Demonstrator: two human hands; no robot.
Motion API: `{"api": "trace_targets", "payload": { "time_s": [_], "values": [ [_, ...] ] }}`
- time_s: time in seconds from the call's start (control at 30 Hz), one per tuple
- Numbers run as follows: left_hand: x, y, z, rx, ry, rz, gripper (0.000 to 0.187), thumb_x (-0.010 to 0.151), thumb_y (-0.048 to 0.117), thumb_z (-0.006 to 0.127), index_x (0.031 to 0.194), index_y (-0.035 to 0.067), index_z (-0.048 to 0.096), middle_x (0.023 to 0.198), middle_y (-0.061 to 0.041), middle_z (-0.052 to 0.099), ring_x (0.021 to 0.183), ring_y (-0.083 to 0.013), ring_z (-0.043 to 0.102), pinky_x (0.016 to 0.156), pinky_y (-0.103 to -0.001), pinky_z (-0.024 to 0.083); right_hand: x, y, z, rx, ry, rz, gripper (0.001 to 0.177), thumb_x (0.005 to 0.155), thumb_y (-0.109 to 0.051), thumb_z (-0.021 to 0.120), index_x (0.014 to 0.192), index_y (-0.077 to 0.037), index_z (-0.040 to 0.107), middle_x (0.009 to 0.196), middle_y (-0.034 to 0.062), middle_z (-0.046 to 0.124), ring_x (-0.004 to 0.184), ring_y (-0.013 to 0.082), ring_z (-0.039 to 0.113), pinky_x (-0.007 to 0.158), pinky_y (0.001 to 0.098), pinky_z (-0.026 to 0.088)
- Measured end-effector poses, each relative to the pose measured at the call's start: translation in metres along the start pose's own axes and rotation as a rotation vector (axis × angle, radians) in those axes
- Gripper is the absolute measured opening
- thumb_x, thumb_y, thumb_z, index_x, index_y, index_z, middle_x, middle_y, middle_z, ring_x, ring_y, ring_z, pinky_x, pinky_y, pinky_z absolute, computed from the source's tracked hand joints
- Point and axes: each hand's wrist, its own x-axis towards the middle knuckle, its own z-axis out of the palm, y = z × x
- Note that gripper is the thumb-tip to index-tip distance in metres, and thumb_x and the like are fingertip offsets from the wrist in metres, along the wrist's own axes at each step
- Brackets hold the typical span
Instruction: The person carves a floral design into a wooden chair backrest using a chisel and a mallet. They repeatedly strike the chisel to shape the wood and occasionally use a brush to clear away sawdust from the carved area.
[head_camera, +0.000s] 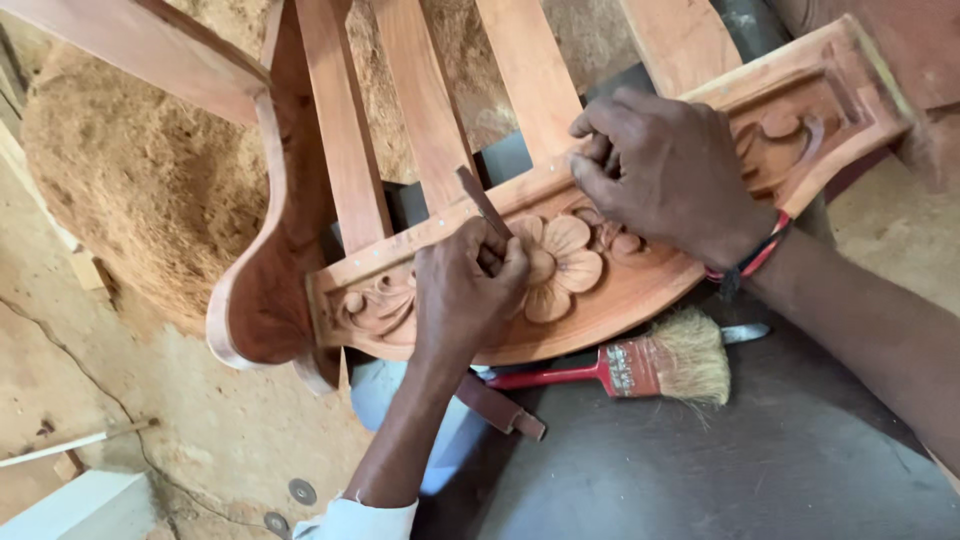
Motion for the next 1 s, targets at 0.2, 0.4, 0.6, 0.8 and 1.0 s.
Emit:
{"api": "trace_targets", "payload": {
  "time_s": [0.2,0.4,0.6,0.8,1.0],
  "values": [
    [0.002,-0.007,0.003,-0.033,-0.028,-0.041,0.025,0.088,0.021,0.074,0.072,0.003,0.068,0.06,-0.007,0.07,0.048,-0.014,0.065,0.05,-0.031,0.053,-0.007,0.002,0.001,-0.031,-0.005,-0.003,0.022,0.094,-0.023,0.077,0.104,-0.005,0.07,0.089,0.0094,0.066,0.076,0.0295,0.068,0.068,0.0428,0.055],
    [0.003,-0.001,0.004,-0.027,-0.019,-0.1,0.025,0.089,0.024,0.074,0.074,0.003,0.07,0.059,-0.007,0.071,0.047,-0.0138,0.067,0.05,-0.031,0.054,-0.004,0.006,0.003,-0.019,-0.004,-0.003,0.021,0.096,-0.023,0.077,0.105,-0.005,0.07,0.087,0.0081,0.068,0.072,0.0258,0.069,0.066,0.04,0.055],
    [0.003,0.001,0.001,0.007,0.02,-0.006,0.025,0.085,0.02,0.075,0.071,0.002,0.067,0.059,-0.009,0.069,0.048,-0.0185,0.066,0.052,-0.034,0.053,0.0,0.002,0.001,-0.009,-0.001,-0.009,0.021,0.093,-0.021,0.076,0.106,-0.005,0.071,0.083,0.0064,0.068,0.068,0.0218,0.068,0.063,0.0382,0.055],
    [0.001,0.002,0.001,0.013,-0.035,-0.061,0.021,0.086,0.022,0.074,0.074,0.005,0.069,0.059,-0.007,0.069,0.047,-0.017,0.066,0.052,-0.033,0.053,-0.005,0.003,0.002,-0.026,0.002,-0.012,0.02,0.094,-0.021,0.076,0.105,-0.005,0.071,0.083,0.0066,0.068,0.068,0.0225,0.068,0.063,0.0386,0.055],
    [-0.001,-0.003,0.004,-0.005,0.002,-0.016,0.024,0.087,0.021,0.075,0.072,0.004,0.067,0.058,-0.007,0.068,0.047,-0.0177,0.065,0.052,-0.034,0.052,-0.006,0.007,0.006,-0.034,-0.001,-0.007,0.018,0.095,-0.021,0.075,0.103,-0.005,0.07,0.084,0.0054,0.068,0.068,0.022,0.068,0.064,0.0386,0.055]
  ]
}}
